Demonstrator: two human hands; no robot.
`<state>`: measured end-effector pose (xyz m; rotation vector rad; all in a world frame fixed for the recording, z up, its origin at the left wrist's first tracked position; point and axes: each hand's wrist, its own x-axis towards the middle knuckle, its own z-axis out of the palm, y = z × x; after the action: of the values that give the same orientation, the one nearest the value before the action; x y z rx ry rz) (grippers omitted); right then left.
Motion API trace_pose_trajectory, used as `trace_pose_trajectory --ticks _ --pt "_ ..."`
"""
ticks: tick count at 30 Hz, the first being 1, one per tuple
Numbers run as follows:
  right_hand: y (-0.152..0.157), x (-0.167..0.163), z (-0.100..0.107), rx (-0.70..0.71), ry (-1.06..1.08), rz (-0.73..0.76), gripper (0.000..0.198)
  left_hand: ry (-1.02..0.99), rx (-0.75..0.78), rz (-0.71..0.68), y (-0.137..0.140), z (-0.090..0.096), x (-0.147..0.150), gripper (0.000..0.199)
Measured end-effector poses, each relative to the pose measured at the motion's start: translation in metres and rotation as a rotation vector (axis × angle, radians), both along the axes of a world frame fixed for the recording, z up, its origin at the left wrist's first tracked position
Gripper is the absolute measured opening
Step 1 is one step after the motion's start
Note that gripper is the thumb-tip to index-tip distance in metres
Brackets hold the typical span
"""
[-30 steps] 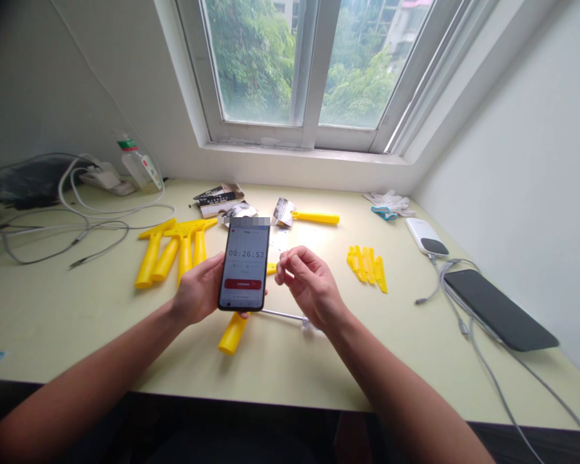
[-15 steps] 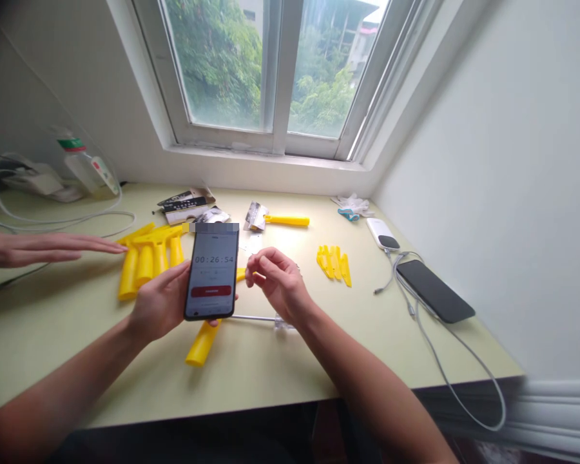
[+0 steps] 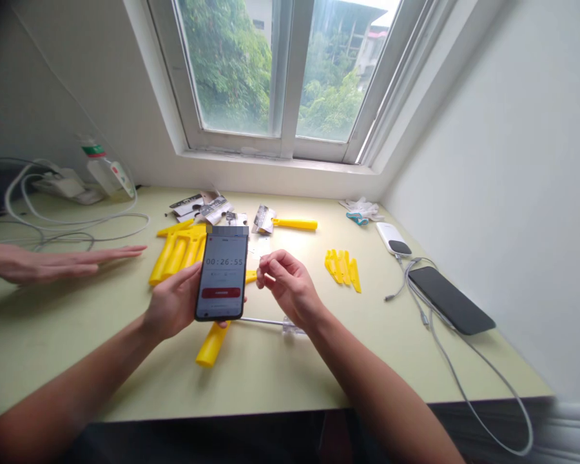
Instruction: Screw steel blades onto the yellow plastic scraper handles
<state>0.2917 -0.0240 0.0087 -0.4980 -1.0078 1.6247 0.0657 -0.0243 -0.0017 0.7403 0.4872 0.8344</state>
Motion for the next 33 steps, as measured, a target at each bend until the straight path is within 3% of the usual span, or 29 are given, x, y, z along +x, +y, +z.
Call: trace_pose_trajectory --ticks 8,11,13,15,21,24,28,33 --pt "-0.003 -0.001 0.0 -0.002 -0.007 0.008 0.009 0.0 0.005 0.002 -0.001 0.002 0.001 0.053" --pt "0.005 0.009 0.003 0.032 -0.075 -0.078 0.011 -0.015 -0.003 -0.005 -0.001 0.002 0.0 0.051" --pt "0.022 0.03 0.005 0.094 -0.304 -0.219 0.015 -0.029 -0.012 -0.016 0.0 0.002 -0.001 0.051" --pt "0.048 0.064 0.008 0.158 -0.69 -0.377 0.024 -0.051 -0.013 -0.03 0.0 0.001 -0.001 0.05" --pt "0.136 0.19 0.014 -0.003 -1.249 -0.638 0.03 -0.09 0.005 -0.067 0.001 -0.002 -0.002 0.052" --pt "0.162 0.232 0.009 -0.072 -1.487 -0.783 0.036 -0.089 -0.018 -0.053 0.002 -0.003 -0.003 0.052" --pt "0.186 0.253 -0.005 -0.087 -1.719 -0.884 0.038 -0.113 -0.046 -0.065 0.003 -0.007 -0.005 0.053" --pt "0.212 0.251 -0.019 -0.107 -1.895 -0.933 0.037 -0.115 -0.069 -0.077 0.005 -0.01 -0.006 0.052"
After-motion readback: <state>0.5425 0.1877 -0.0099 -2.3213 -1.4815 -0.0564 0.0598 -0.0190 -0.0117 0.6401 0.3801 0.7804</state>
